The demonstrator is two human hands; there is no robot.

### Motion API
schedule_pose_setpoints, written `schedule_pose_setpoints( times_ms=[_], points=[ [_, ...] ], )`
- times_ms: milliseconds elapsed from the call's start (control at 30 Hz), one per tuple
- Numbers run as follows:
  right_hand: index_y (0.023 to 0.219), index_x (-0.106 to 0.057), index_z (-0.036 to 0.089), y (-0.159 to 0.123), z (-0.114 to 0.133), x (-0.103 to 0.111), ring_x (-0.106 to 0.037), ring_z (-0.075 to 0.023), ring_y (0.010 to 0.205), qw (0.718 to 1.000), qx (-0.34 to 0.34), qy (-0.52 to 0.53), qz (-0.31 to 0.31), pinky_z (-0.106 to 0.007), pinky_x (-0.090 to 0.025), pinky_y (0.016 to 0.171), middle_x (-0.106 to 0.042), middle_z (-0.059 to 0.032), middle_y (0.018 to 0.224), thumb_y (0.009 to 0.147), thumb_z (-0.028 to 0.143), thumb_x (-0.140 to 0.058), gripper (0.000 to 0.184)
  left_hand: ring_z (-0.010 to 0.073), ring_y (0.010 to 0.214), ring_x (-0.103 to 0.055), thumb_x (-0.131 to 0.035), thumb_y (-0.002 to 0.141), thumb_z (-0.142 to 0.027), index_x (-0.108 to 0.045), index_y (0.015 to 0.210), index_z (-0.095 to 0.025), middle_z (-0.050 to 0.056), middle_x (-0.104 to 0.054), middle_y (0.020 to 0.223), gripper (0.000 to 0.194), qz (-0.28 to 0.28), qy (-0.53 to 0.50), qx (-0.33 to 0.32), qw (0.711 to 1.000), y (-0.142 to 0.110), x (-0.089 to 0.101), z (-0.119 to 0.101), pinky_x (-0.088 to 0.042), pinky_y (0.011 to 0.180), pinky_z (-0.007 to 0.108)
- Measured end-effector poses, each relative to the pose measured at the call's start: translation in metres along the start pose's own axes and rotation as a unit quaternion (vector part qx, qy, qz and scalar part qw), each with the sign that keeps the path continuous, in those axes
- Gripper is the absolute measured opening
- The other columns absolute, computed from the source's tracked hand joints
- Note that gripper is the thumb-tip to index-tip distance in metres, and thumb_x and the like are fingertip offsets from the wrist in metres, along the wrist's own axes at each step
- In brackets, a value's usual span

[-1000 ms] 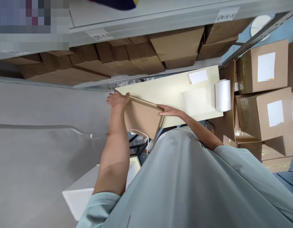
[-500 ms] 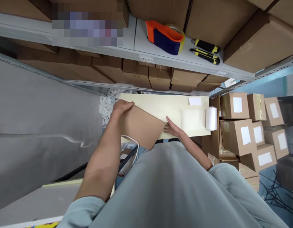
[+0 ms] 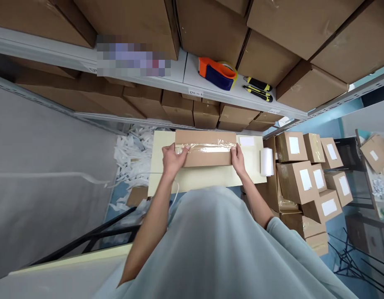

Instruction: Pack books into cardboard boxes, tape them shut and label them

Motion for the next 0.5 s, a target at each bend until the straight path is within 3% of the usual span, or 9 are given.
schedule_pose_setpoints(
  times_ms=[133,267,400,500],
  points=[
    [0.158,-0.044,0.012,0.019,-0.016,0.001,-0.066,-0.0395,0.147,0.995,-0.055,-0.084,0.016,-0.053,-0.05,0.123,-0.067,-0.0266,0.157,0.111,0.065,-0.039,0.071,0.0394,0.149,-0.058,-0.065,0.1,-0.056,-0.064,0.149,-0.015,0.025,-0.058,0.149,0.063,-0.009,-0.007,0.005,1.0,-0.025,-0.032,0.001,-0.053,0.123,0.044],
    [0.146,-0.047,0.013,0.023,-0.027,-0.008,-0.073,-0.0454,0.133,0.985,-0.099,-0.139,0.006,-0.058,-0.054,0.116,-0.075,-0.0303,0.138,0.11,0.065,-0.045,0.064,0.0391,0.156,-0.054,-0.056,0.104,-0.052,-0.05,0.162,-0.012,0.027,-0.056,0.156,0.071,0.014,0.003,0.021,1.0,-0.032,-0.051,0.003,-0.048,0.127,0.045],
    [0.148,-0.046,0.012,0.026,-0.021,-0.022,-0.064,-0.0477,0.146,0.979,-0.072,-0.186,-0.033,-0.062,-0.052,0.119,-0.06,-0.036,0.158,0.108,0.068,-0.049,0.069,0.0429,0.16,-0.049,-0.053,0.105,-0.051,-0.032,0.17,-0.001,0.033,-0.05,0.165,0.085,-0.014,0.035,0.05,0.998,-0.034,-0.059,-0.008,-0.042,0.132,0.048],
    [0.147,-0.048,0.009,0.031,-0.018,-0.029,-0.052,-0.0496,0.158,0.976,-0.066,-0.203,-0.051,-0.063,-0.049,0.124,-0.041,-0.0418,0.171,0.101,0.075,-0.061,0.082,0.0463,0.158,-0.049,-0.057,0.103,-0.062,-0.034,0.169,-0.001,0.035,-0.05,0.165,0.093,-0.036,0.045,0.064,0.996,-0.034,-0.065,-0.012,-0.043,0.131,0.051]
  ],
)
Point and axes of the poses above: each hand's wrist, its own y-axis towards the middle knuckle, its own x-axis out of the back of the hand, z = x × y, the point moved 6 cm from there along y, towards the middle knuckle
